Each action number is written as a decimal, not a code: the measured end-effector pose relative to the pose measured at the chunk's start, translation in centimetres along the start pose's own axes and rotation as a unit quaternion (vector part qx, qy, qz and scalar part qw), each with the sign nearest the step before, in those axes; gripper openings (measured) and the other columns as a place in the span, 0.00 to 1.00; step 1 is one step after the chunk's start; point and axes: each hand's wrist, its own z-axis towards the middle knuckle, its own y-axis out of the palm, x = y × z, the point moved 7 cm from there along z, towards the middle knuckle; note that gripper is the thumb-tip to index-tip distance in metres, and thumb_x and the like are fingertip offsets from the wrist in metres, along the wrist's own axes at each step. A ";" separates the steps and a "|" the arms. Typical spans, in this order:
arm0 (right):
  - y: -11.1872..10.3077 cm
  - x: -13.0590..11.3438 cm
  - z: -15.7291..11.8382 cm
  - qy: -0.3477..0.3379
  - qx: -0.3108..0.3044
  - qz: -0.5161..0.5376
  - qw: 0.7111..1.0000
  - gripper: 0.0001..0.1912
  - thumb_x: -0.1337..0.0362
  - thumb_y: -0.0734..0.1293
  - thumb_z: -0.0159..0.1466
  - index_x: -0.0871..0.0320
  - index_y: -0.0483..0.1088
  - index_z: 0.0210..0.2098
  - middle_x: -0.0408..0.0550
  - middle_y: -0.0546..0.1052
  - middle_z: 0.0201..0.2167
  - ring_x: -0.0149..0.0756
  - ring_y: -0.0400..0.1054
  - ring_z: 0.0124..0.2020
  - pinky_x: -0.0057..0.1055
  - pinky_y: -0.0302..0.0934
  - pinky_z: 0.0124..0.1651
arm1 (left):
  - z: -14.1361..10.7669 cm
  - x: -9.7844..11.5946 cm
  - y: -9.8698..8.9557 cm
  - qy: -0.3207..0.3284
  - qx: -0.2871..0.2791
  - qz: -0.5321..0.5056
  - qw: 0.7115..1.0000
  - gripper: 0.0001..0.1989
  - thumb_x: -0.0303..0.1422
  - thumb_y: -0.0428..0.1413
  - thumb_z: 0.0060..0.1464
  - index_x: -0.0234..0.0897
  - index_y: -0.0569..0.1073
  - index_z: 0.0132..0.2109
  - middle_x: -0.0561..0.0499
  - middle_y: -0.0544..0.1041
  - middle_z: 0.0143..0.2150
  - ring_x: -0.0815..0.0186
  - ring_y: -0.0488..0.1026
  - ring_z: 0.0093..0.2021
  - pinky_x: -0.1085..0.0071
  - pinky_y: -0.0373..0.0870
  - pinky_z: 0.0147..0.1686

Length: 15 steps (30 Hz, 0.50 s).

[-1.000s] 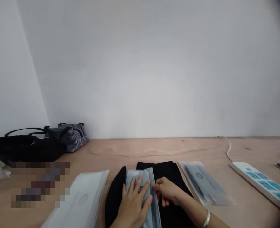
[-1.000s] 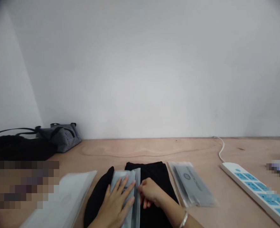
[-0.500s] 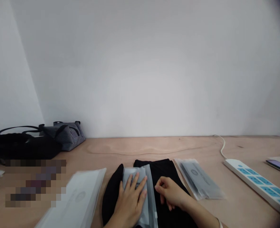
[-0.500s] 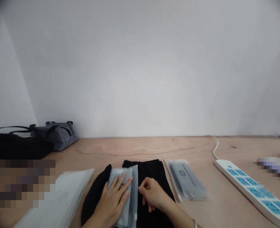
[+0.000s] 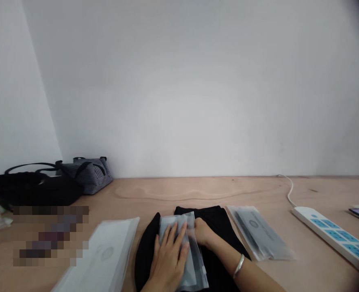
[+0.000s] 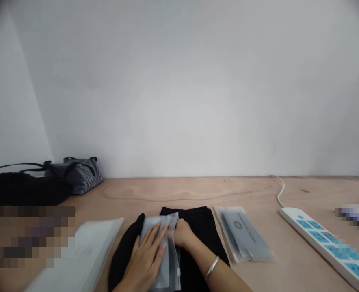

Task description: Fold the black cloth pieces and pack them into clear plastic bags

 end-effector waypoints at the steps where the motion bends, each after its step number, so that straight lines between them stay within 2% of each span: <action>1: 0.0 -0.3 -0.1 -0.010 0.017 -0.013 1.000 0.11 0.59 0.64 0.54 0.62 0.70 0.26 0.44 0.73 0.22 0.35 0.69 0.28 0.23 0.59 0.27 | 0.0 -0.1 0.0 -0.004 -0.002 0.002 1.000 0.23 0.41 0.36 0.60 0.52 0.46 0.62 0.55 0.48 0.64 0.58 0.43 0.63 0.47 0.42 0.57; 4: -0.6 -0.2 -0.7 -0.024 0.072 -0.056 0.996 0.13 0.57 0.62 0.54 0.62 0.71 0.29 0.47 0.75 0.28 0.39 0.69 0.33 0.27 0.60 0.33 | -0.1 -0.3 0.1 -0.019 -0.010 0.004 1.000 0.23 0.42 0.36 0.60 0.53 0.45 0.62 0.54 0.48 0.64 0.57 0.43 0.63 0.47 0.43 0.56; 6: -1.8 0.3 -1.2 -0.021 0.114 -0.085 0.990 0.15 0.58 0.59 0.57 0.62 0.70 0.34 0.50 0.75 0.33 0.40 0.69 0.36 0.28 0.60 0.36 | -0.1 -0.3 0.2 -0.027 -0.021 0.006 0.999 0.24 0.44 0.36 0.60 0.52 0.45 0.62 0.53 0.48 0.64 0.56 0.43 0.63 0.46 0.42 0.56; 10: -6.0 2.1 -1.9 0.006 0.198 -0.148 0.969 0.16 0.65 0.56 0.58 0.65 0.64 0.43 0.56 0.72 0.41 0.40 0.66 0.45 0.29 0.57 0.44 | 0.0 -0.2 0.6 -0.034 -0.053 0.020 0.998 0.26 0.46 0.38 0.58 0.50 0.47 0.62 0.50 0.48 0.64 0.51 0.42 0.63 0.45 0.40 0.56; 15: -11.5 3.9 -1.8 0.042 0.244 -0.217 0.944 0.15 0.66 0.54 0.60 0.66 0.63 0.42 0.59 0.72 0.38 0.42 0.67 0.41 0.32 0.57 0.41 | 0.1 -0.4 0.9 -0.046 -0.057 0.039 0.997 0.28 0.46 0.41 0.55 0.47 0.51 0.61 0.46 0.48 0.64 0.50 0.41 0.63 0.46 0.39 0.56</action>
